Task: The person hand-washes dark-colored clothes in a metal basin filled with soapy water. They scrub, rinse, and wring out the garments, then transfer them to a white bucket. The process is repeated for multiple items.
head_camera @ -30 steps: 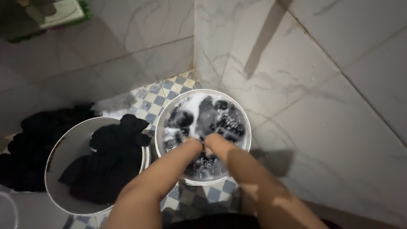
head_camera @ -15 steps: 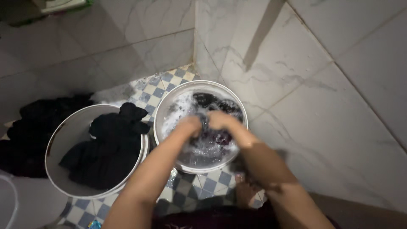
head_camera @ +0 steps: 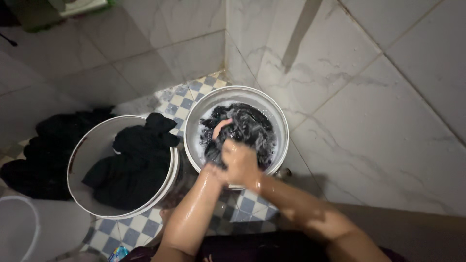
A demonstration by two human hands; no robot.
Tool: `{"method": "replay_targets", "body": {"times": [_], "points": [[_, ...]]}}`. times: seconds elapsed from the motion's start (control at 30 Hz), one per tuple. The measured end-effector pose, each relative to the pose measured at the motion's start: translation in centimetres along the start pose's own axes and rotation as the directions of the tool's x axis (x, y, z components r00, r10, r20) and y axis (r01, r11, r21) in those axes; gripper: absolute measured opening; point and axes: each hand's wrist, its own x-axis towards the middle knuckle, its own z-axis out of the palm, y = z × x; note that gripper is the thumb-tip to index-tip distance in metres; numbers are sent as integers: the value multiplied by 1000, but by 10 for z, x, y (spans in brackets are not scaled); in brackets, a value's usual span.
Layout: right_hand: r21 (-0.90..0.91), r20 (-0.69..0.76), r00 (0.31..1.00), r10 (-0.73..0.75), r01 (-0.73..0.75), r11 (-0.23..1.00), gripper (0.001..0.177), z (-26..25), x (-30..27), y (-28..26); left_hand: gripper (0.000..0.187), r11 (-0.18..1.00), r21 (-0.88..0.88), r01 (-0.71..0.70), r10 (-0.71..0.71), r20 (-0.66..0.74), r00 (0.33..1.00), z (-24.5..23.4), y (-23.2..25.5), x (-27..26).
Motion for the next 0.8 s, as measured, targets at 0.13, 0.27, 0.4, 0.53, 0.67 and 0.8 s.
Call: {"method": "replay_targets", "body": {"times": [0.13, 0.27, 0.4, 0.53, 0.67, 0.8], "points": [[122, -86, 837, 540, -529, 840, 59, 13, 22, 42, 58, 998, -45, 34, -50, -395, 918, -25, -30, 0], [133, -190, 950, 246, -223, 966, 57, 37, 4, 41, 49, 994, -108, -1, -28, -268, 963, -32, -37, 17], [174, 154, 703, 694, -711, 681, 62, 58, 18, 102, 40, 998, -30, -46, 32, -353, 935, -22, -31, 14], [636, 196, 730, 655, -603, 482, 52, 58, 21, 179, 33, 998, -48, -44, 36, -145, 989, 12, -10, -11], [873, 465, 734, 495, -472, -120, 43, 47, 17, 194, 28, 957, -270, 101, -71, 117, 991, 42, 16, -32], [802, 597, 641, 482, -479, -356, 37, 39, 25, 173, 24, 956, -295, 7, 101, 349, 931, 37, 49, -24]]}}
